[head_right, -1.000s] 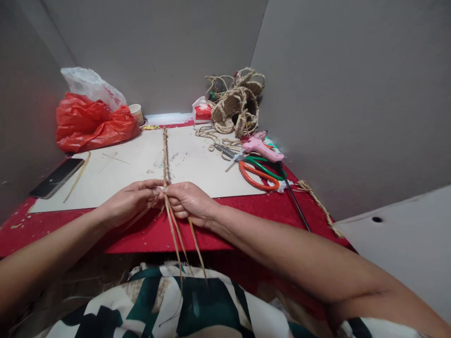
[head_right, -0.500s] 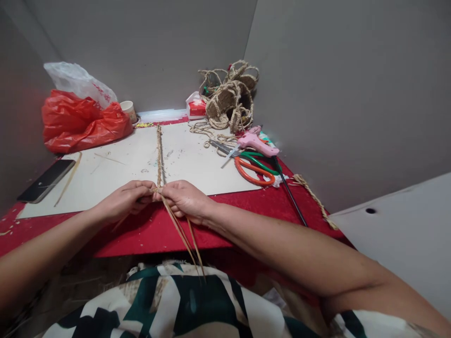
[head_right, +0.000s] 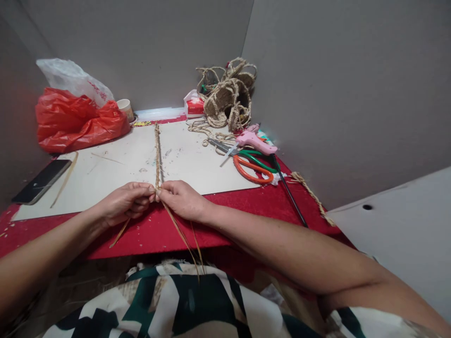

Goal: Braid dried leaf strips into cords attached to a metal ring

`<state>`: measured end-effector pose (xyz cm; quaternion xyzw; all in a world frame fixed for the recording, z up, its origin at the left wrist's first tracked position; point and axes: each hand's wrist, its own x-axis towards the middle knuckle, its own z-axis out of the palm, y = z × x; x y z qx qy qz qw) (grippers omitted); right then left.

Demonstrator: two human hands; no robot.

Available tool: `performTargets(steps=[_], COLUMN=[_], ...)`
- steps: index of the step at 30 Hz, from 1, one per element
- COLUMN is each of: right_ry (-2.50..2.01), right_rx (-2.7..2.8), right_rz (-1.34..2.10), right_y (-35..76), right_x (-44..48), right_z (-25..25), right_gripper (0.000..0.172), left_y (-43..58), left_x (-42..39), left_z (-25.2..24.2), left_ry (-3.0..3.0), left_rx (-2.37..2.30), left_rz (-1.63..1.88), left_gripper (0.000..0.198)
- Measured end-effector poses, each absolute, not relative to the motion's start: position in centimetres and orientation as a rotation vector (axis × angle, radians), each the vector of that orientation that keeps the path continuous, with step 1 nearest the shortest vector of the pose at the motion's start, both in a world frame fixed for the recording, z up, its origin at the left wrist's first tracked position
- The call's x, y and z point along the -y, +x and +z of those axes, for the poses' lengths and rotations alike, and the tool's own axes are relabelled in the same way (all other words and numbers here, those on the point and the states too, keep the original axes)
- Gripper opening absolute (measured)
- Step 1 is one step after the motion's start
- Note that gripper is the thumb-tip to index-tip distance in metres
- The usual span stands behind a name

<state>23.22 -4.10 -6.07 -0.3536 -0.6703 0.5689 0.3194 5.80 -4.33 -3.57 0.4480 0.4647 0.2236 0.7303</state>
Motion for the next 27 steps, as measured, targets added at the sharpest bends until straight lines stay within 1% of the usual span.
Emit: performTargets(steps=[4, 10, 12, 16, 19, 21, 25, 26, 27], right_ry=[-0.969, -1.103, -1.124, -1.125, -1.207, -1.225, -1.231, -1.261, -1.292], right_rx=[1.931, 2.196, 2.271, 2.356, 2.398, 2.373, 2.12, 2.059, 2.034], right_rz=[1.336, 0.919, 0.863, 0.873, 0.804, 0.864, 1.412, 1.501, 1.518], right_y=[23.3, 23.4, 23.6, 24.2, 24.8, 24.9, 24.5, 24.2, 24.0], right_x=[4.0, 4.4, 4.5, 4.6, 4.5, 4.6, 5.4, 5.6, 5.9], right_z=[-6.3, -6.1, -5.9, -5.0, -4.0, -3.3, -2.9, -3.0, -3.3], right_gripper=[0.022, 0.022, 0.023, 0.025, 0.025, 0.024, 0.026, 0.027, 0.027], left_y=[5.7, 6.3, 6.7, 7.3, 7.5, 7.6, 7.9, 8.0, 8.0], left_x=[4.3, 4.5, 4.6, 4.9, 5.1, 5.2, 5.3, 5.4, 5.5], left_z=[-3.6, -3.5, -3.5, -3.4, -3.6, -3.7, -4.0, -4.0, -4.0], left_ry=[0.965, 0.997, 1.014, 1.066, 1.111, 1.142, 1.151, 1.135, 1.112], left_rx=[-1.0, -1.093, -1.151, -1.248, -1.286, -1.288, -1.252, -1.227, -1.197], left_rz=[0.495, 0.499, 0.52, 0.561, 0.583, 0.599, 0.644, 0.655, 0.665], left_gripper=[0.02, 0.022, 0.022, 0.023, 0.023, 0.022, 0.024, 0.026, 0.028])
